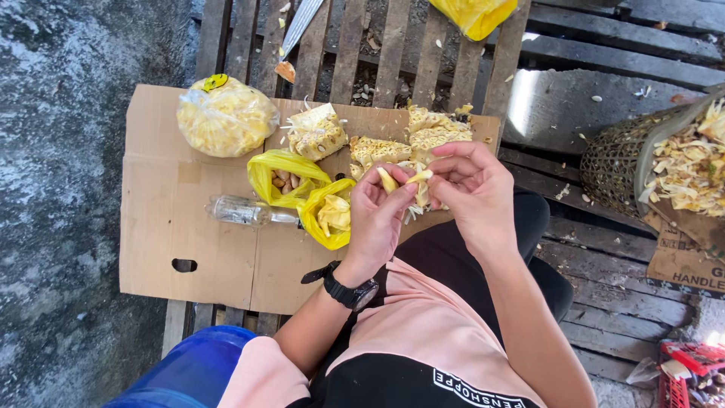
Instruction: The person pulls yellow bulbs from a cut jackfruit by hand, separating them from the white fibrous core and placing them into a yellow plastic bag on a cardboard surface.
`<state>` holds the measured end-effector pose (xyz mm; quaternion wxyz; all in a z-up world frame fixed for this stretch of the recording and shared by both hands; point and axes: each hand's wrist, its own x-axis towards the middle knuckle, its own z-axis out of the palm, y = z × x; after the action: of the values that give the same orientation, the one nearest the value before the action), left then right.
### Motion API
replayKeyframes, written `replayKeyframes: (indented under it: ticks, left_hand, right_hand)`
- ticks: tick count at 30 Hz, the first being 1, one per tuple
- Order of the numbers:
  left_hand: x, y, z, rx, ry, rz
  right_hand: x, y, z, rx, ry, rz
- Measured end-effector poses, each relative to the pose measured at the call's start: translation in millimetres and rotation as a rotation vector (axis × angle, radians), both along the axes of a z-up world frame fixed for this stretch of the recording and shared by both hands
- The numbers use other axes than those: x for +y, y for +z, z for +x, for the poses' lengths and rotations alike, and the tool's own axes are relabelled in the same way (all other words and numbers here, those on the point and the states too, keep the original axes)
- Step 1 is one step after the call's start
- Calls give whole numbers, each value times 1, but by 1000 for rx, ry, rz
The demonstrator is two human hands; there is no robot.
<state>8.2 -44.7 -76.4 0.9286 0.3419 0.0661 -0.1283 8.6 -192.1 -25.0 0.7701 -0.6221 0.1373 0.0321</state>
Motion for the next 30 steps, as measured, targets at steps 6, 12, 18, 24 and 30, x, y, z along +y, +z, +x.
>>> replayKeyframes:
  ticks: [6,12,18,24,30]
  left_hand:
    - [3,10,11,-79,40,277]
    - [5,5,13,80,-11,26]
    - [9,13,-1,51,2,27]
    - [5,24,-13,-77,-23,195]
    - [11,22,-9,72,-76,-223]
  right_hand:
    - [21,6,-9,-190,-4,-212]
    - [18,15,-8,-225,48,-318]
    - [16,34,-11,-241,131,-647]
    - [12,34,-15,-220,110,-667]
    - [-1,28,-20,-174,161,-418]
